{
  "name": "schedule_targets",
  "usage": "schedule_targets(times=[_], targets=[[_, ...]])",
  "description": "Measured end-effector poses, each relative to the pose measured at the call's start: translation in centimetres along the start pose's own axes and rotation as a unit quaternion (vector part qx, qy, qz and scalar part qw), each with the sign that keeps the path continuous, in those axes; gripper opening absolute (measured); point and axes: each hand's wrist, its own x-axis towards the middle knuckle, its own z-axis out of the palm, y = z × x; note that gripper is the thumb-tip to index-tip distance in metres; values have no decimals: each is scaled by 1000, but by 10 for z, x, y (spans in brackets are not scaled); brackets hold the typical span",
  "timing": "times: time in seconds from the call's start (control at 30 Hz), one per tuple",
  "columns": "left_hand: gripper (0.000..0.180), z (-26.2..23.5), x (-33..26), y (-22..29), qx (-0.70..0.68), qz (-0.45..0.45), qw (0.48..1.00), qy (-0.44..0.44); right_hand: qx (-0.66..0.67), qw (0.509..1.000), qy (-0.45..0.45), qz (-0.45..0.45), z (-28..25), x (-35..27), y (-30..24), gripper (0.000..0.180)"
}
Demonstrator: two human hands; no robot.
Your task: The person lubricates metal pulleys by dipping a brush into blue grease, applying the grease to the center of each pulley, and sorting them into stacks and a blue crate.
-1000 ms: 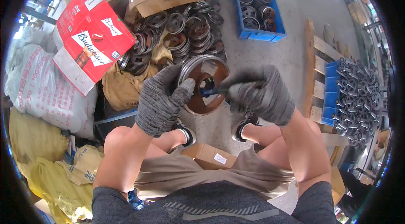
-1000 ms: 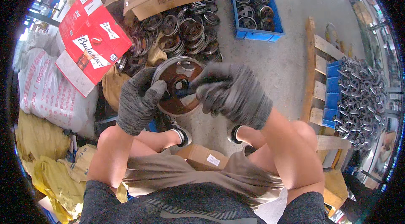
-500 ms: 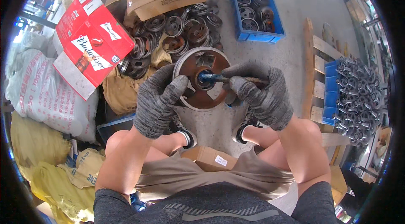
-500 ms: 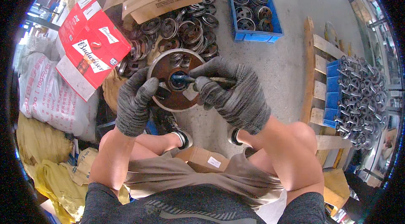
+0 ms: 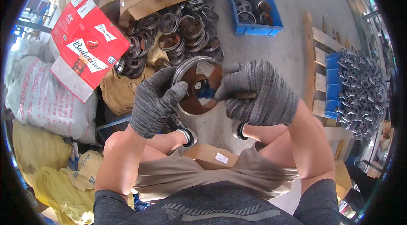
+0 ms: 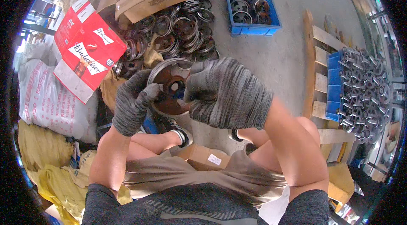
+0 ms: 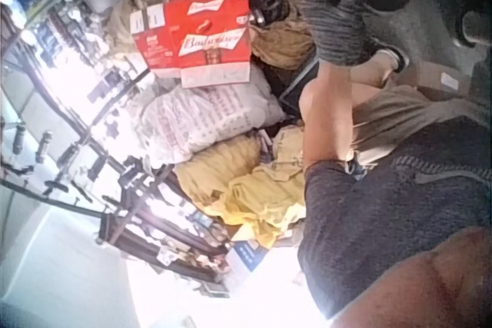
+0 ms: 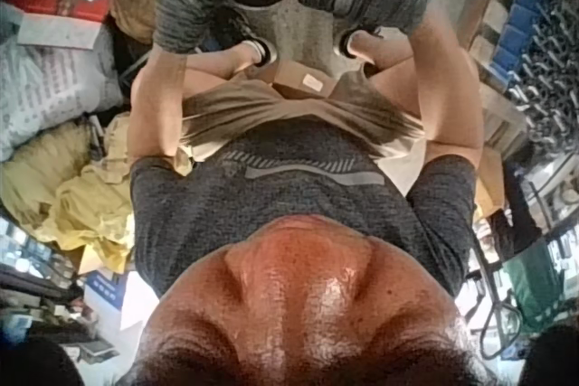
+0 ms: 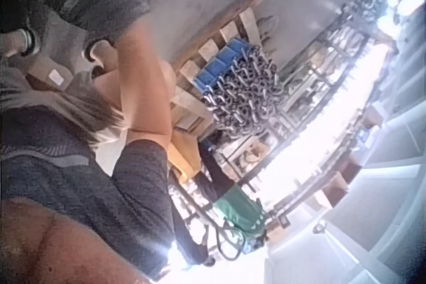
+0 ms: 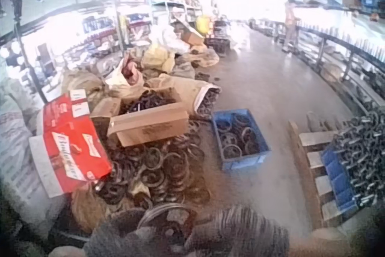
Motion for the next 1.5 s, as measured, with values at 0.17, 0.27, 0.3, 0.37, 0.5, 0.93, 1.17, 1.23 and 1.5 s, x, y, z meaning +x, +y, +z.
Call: schedule_targets(times=[0.17, 0.27, 0.3, 0.37, 0.5, 0.93, 1.17, 1.23, 1.5], targets=[[42, 1, 7, -8, 41, 13, 999, 19, -69, 996, 57, -7, -33, -17, 8, 12], [38, 8, 16, -28, -46, -2, 998, 37, -24, 990, 112, 83, -49, -29, 6, 15], [38, 10, 19, -44, -43, 3, 998, 35, -24, 987, 125, 100, -54, -31, 0, 15], [34, 19, 26, -89, -123, -137, 983, 25, -12, 973, 196, 124, -53, -38, 17, 15], [36, 51, 38, -126, -89, -322, 942, 16, 41, 934, 312, 170, -68, -48, 30, 14], [60, 86, 222, -142, 43, -45, 992, 108, -15, 923, 316, 217, -70, -46, 39, 22], [80, -111, 199, -259, 481, -185, 726, 455, -23, 921, 301, 247, -54, -36, 37, 16], [82, -171, 200, -279, 501, -193, 758, 371, -26, 917, 301, 260, -51, -29, 36, 15], [63, -165, 185, -252, 576, -159, 786, 158, -71, 923, 280, 254, -48, -26, 21, 12]])
